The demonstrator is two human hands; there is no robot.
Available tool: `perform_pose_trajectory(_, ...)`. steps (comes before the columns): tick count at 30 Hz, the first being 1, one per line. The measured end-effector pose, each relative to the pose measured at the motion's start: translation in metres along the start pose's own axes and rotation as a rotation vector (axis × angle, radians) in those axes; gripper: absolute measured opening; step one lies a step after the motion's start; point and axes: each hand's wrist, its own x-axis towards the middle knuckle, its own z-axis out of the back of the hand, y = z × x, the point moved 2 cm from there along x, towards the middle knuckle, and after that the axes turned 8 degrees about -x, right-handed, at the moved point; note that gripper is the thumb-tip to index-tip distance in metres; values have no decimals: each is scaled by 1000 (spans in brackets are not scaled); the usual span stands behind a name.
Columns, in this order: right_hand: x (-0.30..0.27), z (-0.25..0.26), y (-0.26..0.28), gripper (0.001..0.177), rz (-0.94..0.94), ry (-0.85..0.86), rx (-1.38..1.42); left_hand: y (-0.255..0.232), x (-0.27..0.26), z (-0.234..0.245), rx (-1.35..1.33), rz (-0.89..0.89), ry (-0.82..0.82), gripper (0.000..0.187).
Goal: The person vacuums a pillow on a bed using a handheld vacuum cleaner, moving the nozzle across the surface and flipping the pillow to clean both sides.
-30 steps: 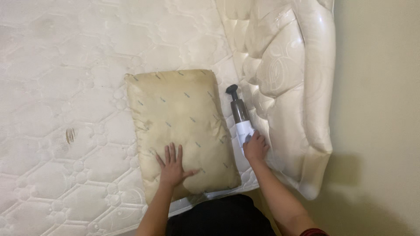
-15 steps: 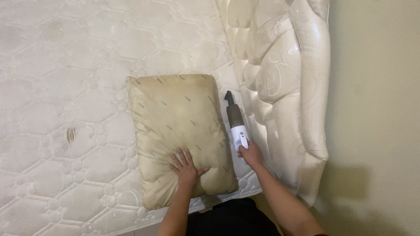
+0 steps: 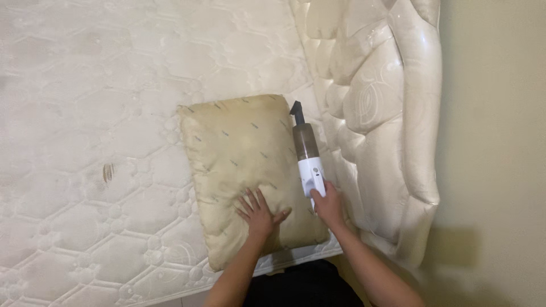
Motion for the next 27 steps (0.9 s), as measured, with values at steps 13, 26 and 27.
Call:
perform_pose_trajectory(13, -91, -72, -9, 49, 126, 665, 421, -42, -27, 117, -958, -190, 169, 92)
perform_pose_trajectory(26, -40, -81, 88, 53, 203, 395, 155, -15, -72, 125, -754, -398, 130, 106)
perform_pose_trajectory(27, -44, -80, 90, 55, 208, 384, 196, -9, -70, 124, -717, -484, 81, 100)
